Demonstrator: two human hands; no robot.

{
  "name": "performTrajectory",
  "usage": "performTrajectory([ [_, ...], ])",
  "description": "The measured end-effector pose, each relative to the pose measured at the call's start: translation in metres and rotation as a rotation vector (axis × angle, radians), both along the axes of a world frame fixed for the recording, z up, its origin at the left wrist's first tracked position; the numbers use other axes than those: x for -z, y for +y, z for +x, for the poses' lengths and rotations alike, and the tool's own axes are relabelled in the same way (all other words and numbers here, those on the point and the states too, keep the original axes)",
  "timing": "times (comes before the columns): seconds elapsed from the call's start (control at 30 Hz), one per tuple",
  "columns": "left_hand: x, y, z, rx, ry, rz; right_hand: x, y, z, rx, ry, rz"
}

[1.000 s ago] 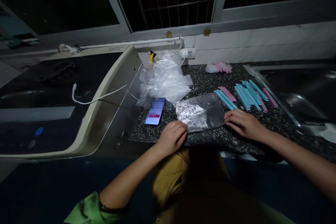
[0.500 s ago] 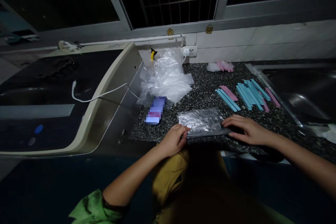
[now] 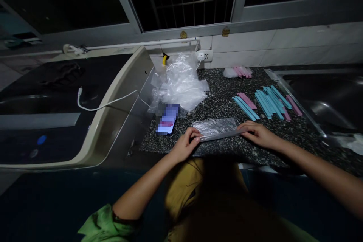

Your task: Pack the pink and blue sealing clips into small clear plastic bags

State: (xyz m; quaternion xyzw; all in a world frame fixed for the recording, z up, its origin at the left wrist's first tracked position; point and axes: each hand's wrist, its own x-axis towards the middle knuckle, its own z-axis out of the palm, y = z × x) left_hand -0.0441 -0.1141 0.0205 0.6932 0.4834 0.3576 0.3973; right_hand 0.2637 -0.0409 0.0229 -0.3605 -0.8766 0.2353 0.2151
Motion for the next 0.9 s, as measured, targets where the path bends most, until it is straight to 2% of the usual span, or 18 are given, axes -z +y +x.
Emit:
performTrajectory([
  [0.07,0.005,0.003,-0.002,-0.034,-0.065,0.003,0.003,0.004,-0.001,0.057,0.030,-0.073],
  [0.23,0.016,0.016,-0.001,-0.262,-0.037,-0.019,0.006,0.013,-0.004,0.154,0.056,-0.259],
  [0.47,0.018,0.027,0.009,-0.417,-0.005,0.040,0.000,0.026,-0.020,0.317,0.008,-0.325],
  [0.57,0.016,0.028,0.011,-0.438,0.088,0.062,0.001,0.030,-0.024,0.375,-0.032,-0.343],
  [0.7,0.013,0.031,0.012,-0.455,0.272,0.053,-0.005,0.029,-0.023,0.463,-0.215,-0.244],
  [0.8,0.011,0.035,0.014,-0.471,0.354,0.041,-0.016,0.020,-0.023,0.570,-0.360,-0.033],
  [0.83,0.011,0.036,0.014,-0.474,0.372,0.033,-0.018,0.016,-0.023,0.564,-0.362,0.062],
  [0.9,0.010,0.039,0.014,-0.476,0.396,0.018,-0.021,0.009,-0.025,0.447,-0.320,0.230],
])
